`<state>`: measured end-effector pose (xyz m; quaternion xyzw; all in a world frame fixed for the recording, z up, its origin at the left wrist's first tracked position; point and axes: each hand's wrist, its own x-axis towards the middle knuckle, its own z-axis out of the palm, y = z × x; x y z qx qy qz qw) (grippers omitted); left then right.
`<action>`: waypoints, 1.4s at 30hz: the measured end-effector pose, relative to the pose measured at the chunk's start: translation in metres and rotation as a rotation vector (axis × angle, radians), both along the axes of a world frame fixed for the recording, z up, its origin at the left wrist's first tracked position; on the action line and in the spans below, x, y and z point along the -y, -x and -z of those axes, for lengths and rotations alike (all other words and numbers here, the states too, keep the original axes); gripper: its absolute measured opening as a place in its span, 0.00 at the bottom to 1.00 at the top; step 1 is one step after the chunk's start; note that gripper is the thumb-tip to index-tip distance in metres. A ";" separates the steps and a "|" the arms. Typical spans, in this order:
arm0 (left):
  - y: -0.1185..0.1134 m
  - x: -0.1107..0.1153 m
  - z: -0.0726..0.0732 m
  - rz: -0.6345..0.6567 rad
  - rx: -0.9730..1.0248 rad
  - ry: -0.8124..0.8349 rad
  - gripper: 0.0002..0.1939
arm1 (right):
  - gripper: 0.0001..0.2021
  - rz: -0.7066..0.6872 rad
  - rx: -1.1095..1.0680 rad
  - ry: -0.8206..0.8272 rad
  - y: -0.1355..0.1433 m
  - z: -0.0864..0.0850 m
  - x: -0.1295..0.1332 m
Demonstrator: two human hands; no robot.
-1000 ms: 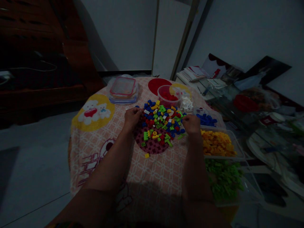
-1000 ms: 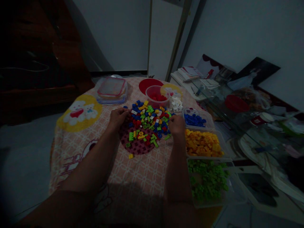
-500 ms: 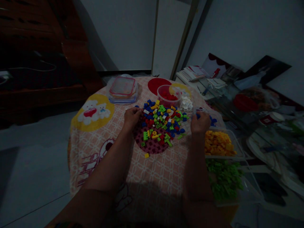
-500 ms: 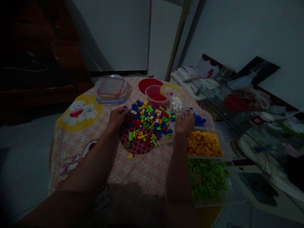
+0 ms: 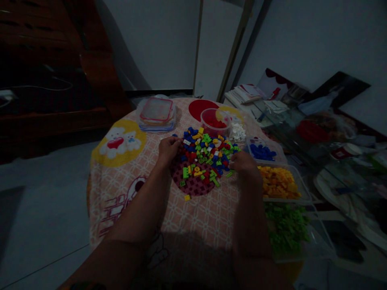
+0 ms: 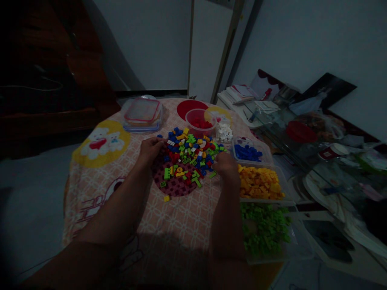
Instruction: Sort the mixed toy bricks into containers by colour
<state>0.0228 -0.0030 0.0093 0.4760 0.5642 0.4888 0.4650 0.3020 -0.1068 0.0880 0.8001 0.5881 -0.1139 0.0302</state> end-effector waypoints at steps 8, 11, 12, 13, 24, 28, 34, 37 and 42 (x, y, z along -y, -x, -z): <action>0.001 0.001 -0.001 0.003 -0.015 -0.002 0.09 | 0.09 -0.026 -0.053 -0.080 -0.004 0.017 -0.007; 0.001 0.000 -0.001 0.001 -0.017 -0.002 0.09 | 0.12 -0.013 -0.136 -0.260 -0.011 0.023 -0.009; 0.001 0.000 0.000 0.001 -0.019 -0.004 0.09 | 0.12 -0.017 -0.162 -0.340 -0.013 0.024 -0.010; 0.001 0.000 0.000 -0.002 -0.021 -0.004 0.10 | 0.12 -0.011 -0.180 -0.427 -0.015 0.023 -0.011; -0.001 0.003 -0.006 -0.002 -0.011 0.007 0.08 | 0.21 0.369 -0.125 -0.889 -0.020 0.013 -0.008; -0.001 0.004 -0.007 0.002 -0.012 0.000 0.08 | 0.21 0.370 -0.153 -0.896 -0.023 0.018 -0.007; -0.001 0.004 -0.007 -0.005 -0.025 -0.012 0.08 | 0.17 0.260 -0.121 -0.885 -0.018 0.019 -0.009; 0.000 0.002 -0.004 -0.004 -0.022 -0.008 0.08 | 0.15 0.197 -0.139 -0.868 -0.011 0.015 -0.011; 0.000 -0.001 0.001 0.004 -0.009 0.007 0.08 | 0.14 0.139 -0.237 -0.756 0.000 0.010 -0.013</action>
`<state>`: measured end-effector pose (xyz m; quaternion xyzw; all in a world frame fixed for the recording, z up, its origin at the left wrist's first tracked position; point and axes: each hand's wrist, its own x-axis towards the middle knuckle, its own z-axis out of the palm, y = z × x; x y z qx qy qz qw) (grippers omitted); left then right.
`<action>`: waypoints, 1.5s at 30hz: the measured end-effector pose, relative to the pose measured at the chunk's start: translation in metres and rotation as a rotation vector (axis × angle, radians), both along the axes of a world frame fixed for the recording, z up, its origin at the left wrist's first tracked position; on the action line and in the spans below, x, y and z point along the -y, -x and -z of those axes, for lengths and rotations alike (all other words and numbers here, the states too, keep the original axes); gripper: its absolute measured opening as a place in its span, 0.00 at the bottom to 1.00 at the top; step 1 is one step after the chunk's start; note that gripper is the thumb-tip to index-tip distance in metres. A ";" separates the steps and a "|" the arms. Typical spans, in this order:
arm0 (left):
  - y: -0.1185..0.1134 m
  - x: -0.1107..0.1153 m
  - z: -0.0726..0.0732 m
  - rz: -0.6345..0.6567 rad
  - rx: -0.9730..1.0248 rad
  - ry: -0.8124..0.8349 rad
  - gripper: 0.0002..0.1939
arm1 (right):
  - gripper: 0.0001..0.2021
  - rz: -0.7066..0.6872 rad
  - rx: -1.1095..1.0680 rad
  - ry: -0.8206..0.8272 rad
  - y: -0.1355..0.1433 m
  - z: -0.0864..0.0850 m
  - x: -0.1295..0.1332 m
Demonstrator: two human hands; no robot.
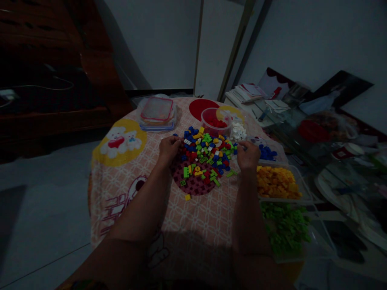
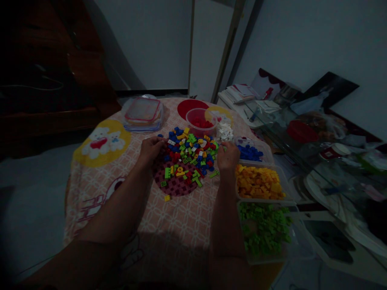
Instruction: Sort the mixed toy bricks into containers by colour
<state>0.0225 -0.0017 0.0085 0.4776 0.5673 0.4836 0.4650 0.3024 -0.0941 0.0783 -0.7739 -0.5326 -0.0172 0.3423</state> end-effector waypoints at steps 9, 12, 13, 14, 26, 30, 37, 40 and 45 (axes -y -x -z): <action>-0.001 -0.001 0.002 -0.012 0.001 -0.015 0.08 | 0.10 -0.240 -0.147 0.236 0.026 0.011 -0.007; 0.000 -0.001 0.002 -0.009 -0.006 -0.015 0.08 | 0.10 -0.376 -0.298 0.259 0.039 0.012 -0.008; 0.000 -0.001 0.002 -0.009 -0.009 -0.016 0.08 | 0.11 -0.404 -0.349 0.240 0.041 0.012 -0.008; 0.000 -0.001 0.002 -0.010 -0.011 -0.016 0.08 | 0.12 -0.409 -0.384 0.212 0.041 0.012 -0.008; -0.002 0.002 -0.003 -0.025 -0.010 0.007 0.08 | 0.12 -0.200 -0.135 0.219 -0.010 0.023 -0.005; -0.002 0.002 -0.004 -0.014 -0.019 0.002 0.07 | 0.11 -0.168 -0.022 0.367 -0.006 0.023 -0.003; -0.001 0.003 -0.005 -0.011 0.001 0.009 0.08 | 0.12 -0.129 0.139 0.547 0.006 0.019 -0.003; -0.001 0.003 -0.006 0.001 0.003 0.009 0.09 | 0.15 -0.109 0.167 0.593 0.012 0.014 -0.001; -0.001 0.002 -0.004 -0.012 0.006 -0.002 0.09 | 0.12 -0.080 0.172 0.638 0.018 0.011 0.001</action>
